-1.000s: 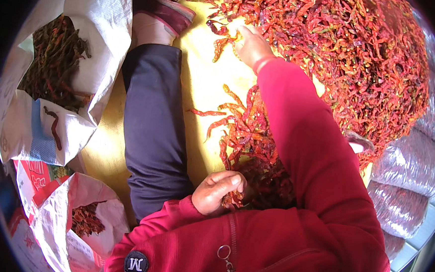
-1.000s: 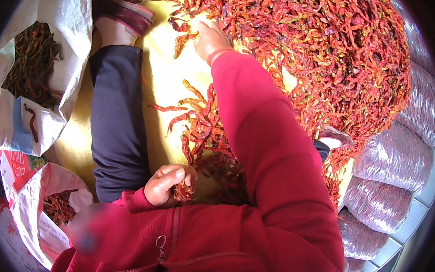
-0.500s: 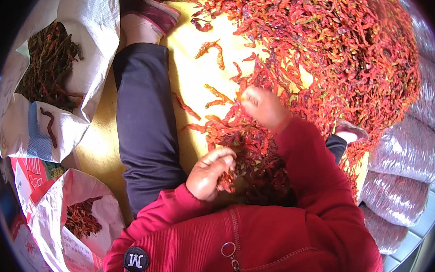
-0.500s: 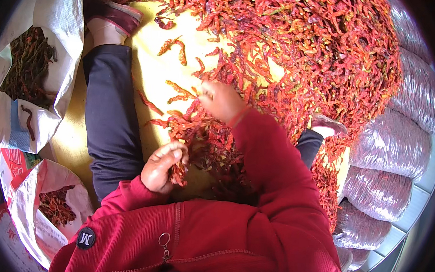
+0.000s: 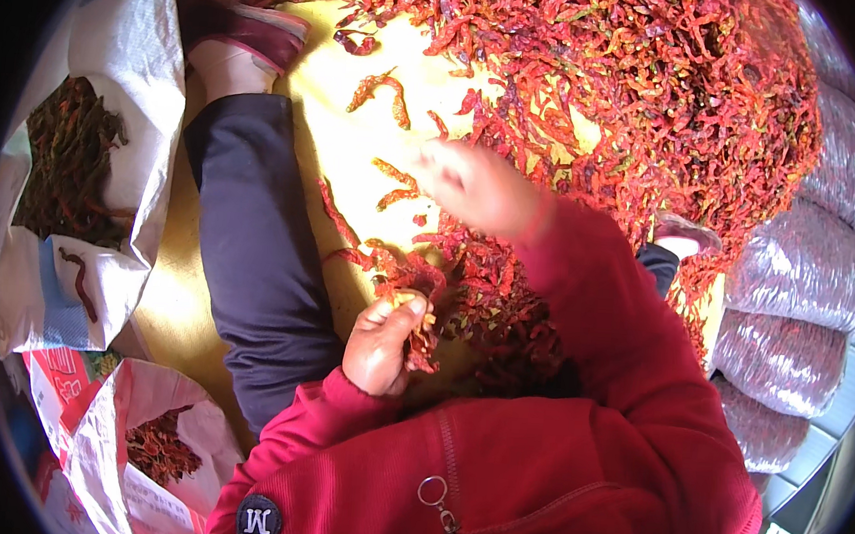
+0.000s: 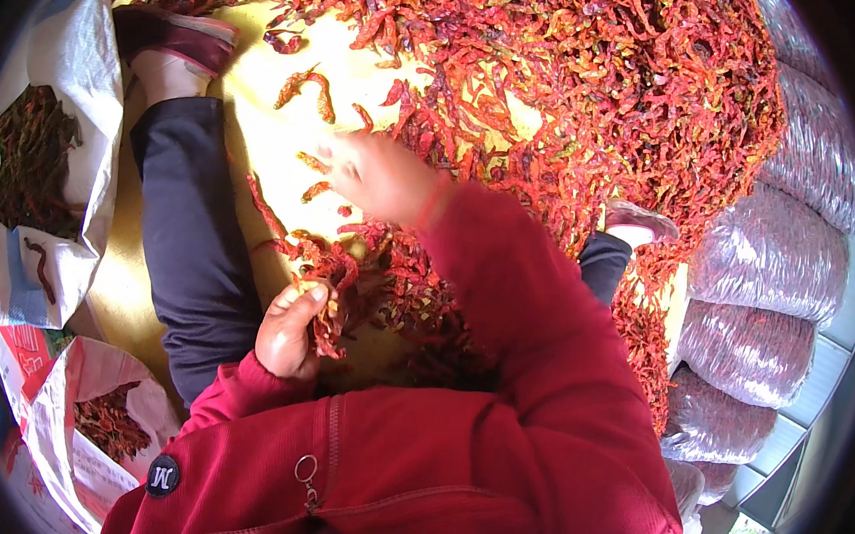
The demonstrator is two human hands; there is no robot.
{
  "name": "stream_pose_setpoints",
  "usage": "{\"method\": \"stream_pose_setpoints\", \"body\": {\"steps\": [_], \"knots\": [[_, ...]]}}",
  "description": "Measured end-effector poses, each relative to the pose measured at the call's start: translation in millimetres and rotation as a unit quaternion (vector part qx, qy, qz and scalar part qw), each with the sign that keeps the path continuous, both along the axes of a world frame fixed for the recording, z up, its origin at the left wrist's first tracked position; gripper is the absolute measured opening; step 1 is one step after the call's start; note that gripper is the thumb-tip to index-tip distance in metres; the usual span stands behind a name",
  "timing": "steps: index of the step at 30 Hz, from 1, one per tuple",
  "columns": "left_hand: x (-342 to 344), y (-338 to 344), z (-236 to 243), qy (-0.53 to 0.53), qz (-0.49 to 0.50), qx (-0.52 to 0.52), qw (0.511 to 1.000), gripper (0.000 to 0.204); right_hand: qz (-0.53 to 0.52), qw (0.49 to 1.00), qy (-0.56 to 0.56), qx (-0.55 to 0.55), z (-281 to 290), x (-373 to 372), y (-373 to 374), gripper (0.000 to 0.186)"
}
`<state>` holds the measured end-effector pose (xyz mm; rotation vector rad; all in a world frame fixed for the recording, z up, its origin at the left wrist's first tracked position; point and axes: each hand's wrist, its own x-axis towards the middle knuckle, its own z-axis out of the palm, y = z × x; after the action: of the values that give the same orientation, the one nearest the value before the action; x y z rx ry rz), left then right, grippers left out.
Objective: The person sits on the floor and removes stems from dried red chilies by hand, placing the de-stemmed chilies into a nearby sack. The task is performed continuously with both hands.
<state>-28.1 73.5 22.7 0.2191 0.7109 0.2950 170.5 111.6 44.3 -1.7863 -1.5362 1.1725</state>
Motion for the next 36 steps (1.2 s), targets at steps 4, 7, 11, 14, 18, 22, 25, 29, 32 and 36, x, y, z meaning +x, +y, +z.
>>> {"method": "stream_pose_setpoints", "body": {"steps": [4, 7, 11, 14, 18, 22, 25, 29, 32, 36], "knots": [[-2.8, -0.3, -4.8, -0.03, -0.067, -0.014, 0.997, 0.011, -0.027, 0.958, -0.215, 0.19, -51.4, 13.0, 85.4, 0.048], [-5.0, -0.4, -6.3, -0.035, -0.095, 0.031, 0.994, 0.012, -0.082, 0.945, -0.313, 0.057, -58.6, 2.7, 139.6, 0.05], [-5.0, 5.1, -5.6, -0.03, -0.134, 0.042, 0.99, 0.011, -0.021, 0.926, -0.377, 0.035, -83.6, 3.2, 142.7, 0.036], [-4.9, 2.4, -4.2, -0.032, -0.103, 0.037, 0.994, 0.011, 0.051, 0.923, -0.371, 0.084, -95.3, 2.6, 95.6, 0.026], [-2.9, -1.7, -2.1, -0.056, -0.107, 0.011, 0.993, 0.012, 0.071, 0.934, -0.336, 0.104, -76.5, 8.5, -13.6, 0.031], [1.9, -2.8, 5.7, -0.055, -0.102, 0.025, 0.993, 0.016, 0.123, 0.945, -0.299, 0.055, -50.9, 23.2, -71.0, 0.011], [1.8, -5.7, 6.3, -0.067, -0.115, 0.026, 0.991, 0.016, 0.016, 0.954, -0.271, 0.128, -47.6, 47.1, -51.8, 0.008], [-1.9, -1.1, 0.5, -0.09, -0.134, 0.041, 0.986, 0.016, -0.161, 0.943, -0.291, -0.012, -48.0, 77.8, 21.8, 0.022], [-3.8, 2.3, -3.9, -0.098, -0.152, 0.03, 0.983, 0.015, -0.147, 0.907, -0.393, 0.015, -85.5, 106.2, 51.3, 0.023], [-3.3, 1.4, -7.3, -0.086, -0.135, 0.069, 0.985, 0.01, -0.174, 0.918, -0.355, -0.015, -96.6, 114.9, 61.8, 0.02]]}}
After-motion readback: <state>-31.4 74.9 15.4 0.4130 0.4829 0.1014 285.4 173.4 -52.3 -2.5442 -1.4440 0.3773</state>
